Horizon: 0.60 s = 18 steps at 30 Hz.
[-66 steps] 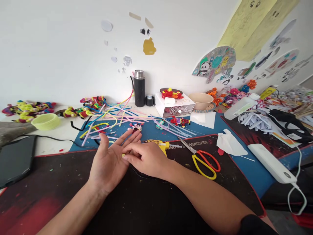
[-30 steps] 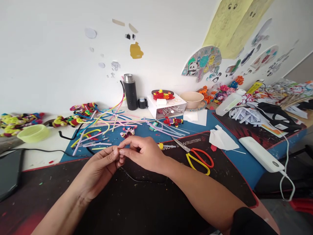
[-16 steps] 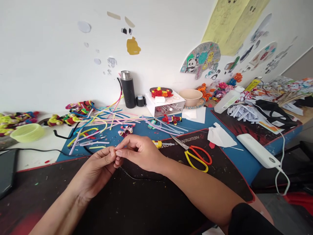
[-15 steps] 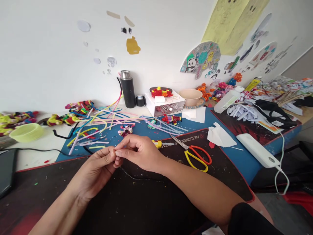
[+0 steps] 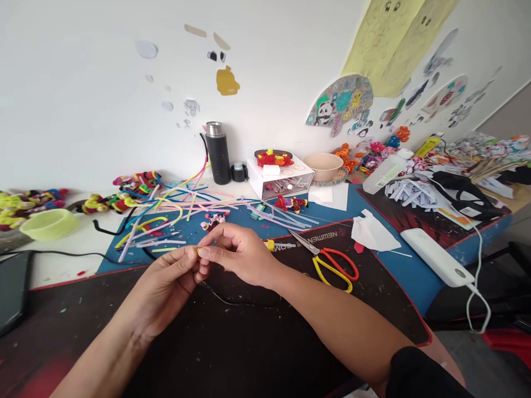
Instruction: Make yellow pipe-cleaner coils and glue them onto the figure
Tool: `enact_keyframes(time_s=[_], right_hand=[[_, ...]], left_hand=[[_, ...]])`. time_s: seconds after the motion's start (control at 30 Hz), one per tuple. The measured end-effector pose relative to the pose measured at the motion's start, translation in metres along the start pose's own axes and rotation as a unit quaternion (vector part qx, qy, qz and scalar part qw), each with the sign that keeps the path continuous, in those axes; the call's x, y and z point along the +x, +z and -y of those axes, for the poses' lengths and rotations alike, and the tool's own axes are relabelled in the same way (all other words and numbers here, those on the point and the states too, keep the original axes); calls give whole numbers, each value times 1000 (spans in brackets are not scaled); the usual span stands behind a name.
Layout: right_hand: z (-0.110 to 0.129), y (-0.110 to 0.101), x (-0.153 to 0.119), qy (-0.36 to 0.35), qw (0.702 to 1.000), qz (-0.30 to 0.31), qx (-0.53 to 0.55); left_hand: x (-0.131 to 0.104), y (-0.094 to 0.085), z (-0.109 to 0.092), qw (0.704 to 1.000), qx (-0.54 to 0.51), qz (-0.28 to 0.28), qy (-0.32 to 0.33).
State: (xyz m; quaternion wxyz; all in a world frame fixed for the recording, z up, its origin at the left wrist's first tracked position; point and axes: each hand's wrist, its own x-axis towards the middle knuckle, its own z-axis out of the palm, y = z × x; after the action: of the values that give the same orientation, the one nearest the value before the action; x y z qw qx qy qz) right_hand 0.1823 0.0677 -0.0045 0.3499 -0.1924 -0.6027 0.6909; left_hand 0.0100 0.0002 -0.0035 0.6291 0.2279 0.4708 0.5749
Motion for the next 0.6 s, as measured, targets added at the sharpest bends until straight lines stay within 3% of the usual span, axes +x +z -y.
enact_keyframes(time_s=[0.17,0.6], right_hand=[[3,-4,0,-3,998,-5,-62],[-8,-5,0,38,999,-13,-8]], left_hand=[[-2,2,-5,1000,5,-4,6],[2,-3,2,1000,11,-8,10]])
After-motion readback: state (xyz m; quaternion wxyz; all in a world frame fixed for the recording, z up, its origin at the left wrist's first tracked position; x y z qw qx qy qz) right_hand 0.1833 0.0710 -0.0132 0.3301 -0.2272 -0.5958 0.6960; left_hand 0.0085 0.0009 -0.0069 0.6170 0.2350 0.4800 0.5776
